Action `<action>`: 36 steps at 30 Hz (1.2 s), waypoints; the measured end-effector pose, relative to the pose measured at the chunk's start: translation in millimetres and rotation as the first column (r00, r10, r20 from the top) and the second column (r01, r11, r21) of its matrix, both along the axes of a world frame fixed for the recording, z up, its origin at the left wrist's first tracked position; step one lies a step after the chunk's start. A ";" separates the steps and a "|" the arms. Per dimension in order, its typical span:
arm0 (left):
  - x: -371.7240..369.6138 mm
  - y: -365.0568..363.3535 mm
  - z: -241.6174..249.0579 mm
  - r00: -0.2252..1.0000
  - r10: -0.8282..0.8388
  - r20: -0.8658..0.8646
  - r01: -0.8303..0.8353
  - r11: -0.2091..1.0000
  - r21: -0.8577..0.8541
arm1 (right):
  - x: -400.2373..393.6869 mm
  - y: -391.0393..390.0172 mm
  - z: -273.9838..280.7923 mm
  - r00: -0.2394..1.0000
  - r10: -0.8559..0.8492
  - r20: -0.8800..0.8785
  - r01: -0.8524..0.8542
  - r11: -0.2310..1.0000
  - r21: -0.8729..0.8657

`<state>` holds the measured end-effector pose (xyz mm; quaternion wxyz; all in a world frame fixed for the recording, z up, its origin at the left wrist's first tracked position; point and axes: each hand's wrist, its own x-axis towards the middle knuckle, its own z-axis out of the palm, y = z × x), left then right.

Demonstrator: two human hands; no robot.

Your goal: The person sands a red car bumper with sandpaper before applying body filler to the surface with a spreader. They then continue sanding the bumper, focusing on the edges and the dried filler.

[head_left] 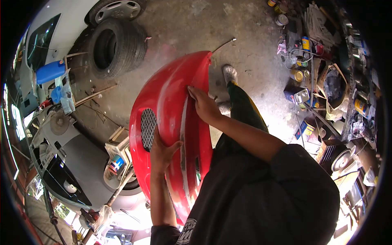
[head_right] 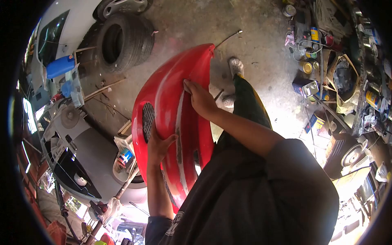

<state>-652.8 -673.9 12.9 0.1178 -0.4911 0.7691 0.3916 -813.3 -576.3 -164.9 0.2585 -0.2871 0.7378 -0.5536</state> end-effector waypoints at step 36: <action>-1.8 5.1 9.7 0.999 0.029 -0.045 -0.029 1.000 0.012 | 28.6 18.4 29.6 0.993 0.092 0.069 -0.091 0.996 -0.013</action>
